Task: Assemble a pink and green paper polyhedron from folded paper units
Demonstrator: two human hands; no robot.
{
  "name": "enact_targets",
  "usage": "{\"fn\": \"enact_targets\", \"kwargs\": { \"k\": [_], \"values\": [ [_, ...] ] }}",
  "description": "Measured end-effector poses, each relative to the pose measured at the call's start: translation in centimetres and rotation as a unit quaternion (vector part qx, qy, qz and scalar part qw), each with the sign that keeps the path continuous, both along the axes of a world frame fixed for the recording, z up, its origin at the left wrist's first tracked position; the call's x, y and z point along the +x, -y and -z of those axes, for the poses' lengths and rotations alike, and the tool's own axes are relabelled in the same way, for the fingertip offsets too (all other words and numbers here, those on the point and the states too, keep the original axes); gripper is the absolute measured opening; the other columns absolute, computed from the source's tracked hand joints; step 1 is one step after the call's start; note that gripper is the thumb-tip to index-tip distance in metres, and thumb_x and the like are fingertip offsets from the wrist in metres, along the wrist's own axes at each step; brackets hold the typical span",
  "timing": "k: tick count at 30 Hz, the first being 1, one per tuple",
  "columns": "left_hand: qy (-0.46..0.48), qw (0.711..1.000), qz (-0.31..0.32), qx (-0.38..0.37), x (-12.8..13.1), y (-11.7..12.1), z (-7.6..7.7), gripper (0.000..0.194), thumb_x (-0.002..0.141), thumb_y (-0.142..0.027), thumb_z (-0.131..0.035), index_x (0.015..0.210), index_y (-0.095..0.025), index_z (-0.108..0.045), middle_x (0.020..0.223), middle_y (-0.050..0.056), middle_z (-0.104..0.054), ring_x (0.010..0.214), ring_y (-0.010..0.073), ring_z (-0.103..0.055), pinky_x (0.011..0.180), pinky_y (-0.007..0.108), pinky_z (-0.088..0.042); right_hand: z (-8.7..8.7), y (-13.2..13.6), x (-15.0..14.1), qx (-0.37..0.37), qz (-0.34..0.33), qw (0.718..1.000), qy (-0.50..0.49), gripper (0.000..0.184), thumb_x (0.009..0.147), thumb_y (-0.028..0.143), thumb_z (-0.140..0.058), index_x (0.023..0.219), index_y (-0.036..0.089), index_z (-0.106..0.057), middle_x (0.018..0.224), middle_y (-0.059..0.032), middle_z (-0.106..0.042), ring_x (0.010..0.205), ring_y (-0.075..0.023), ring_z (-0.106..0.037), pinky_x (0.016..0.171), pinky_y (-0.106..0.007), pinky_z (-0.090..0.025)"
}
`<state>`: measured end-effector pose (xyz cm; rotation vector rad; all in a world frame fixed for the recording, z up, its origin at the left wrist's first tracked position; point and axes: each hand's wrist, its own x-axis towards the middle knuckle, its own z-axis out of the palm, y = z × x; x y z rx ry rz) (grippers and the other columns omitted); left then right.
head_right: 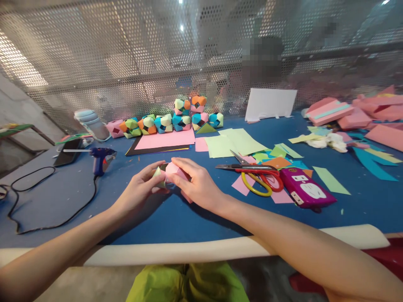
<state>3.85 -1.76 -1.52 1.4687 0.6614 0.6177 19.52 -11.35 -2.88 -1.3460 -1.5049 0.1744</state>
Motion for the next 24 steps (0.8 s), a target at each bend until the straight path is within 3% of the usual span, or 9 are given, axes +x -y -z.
{"fn": "enact_targets", "kwargs": {
  "k": [6,12,18,24],
  "values": [
    [0.002,0.999,0.033,-0.035,-0.14,-0.01,-0.24,0.064,0.077,-0.036,-0.070,0.137,-0.023,-0.051,0.121,0.009,-0.063,0.094,0.0190,-0.062,0.078,0.038,-0.058,0.19,-0.02,0.19,0.012,-0.018,1.000,0.018,0.039,0.091,0.028,-0.056,0.130,0.021,-0.059,0.132,-0.0096,-0.061,0.124,-0.0213,-0.057,0.106,-0.038,-0.048],
    [0.032,0.996,0.030,-0.075,-0.30,-0.25,-0.46,0.061,0.078,-0.031,-0.068,0.137,-0.021,-0.053,0.110,0.009,-0.067,0.085,0.0180,-0.064,0.080,0.040,-0.058,0.09,-0.03,0.24,0.005,-0.015,1.000,0.016,0.039,0.091,0.028,-0.055,0.129,0.018,-0.060,0.133,-0.0111,-0.060,0.124,-0.0223,-0.057,0.106,-0.040,-0.048],
    [0.023,0.998,0.032,-0.044,-0.09,-0.12,0.02,0.061,0.079,-0.033,-0.070,0.137,-0.025,-0.052,0.133,0.009,-0.058,0.096,0.0179,-0.064,0.081,0.034,-0.057,0.39,-0.13,0.00,-0.002,-0.008,0.999,0.038,0.042,0.092,0.029,-0.053,0.133,0.019,-0.057,0.138,-0.0117,-0.056,0.129,-0.0241,-0.053,0.109,-0.043,-0.045],
    [0.029,0.998,0.038,-0.028,-0.12,-0.24,0.12,0.059,0.080,-0.036,-0.068,0.135,-0.024,-0.052,0.133,0.009,-0.057,0.098,0.0195,-0.064,0.081,0.034,-0.056,0.45,0.17,0.01,0.014,-0.011,0.998,0.058,0.049,0.091,0.031,-0.053,0.138,0.019,-0.050,0.143,-0.0136,-0.051,0.133,-0.0252,-0.048,0.110,-0.045,-0.043]
  ]
}}
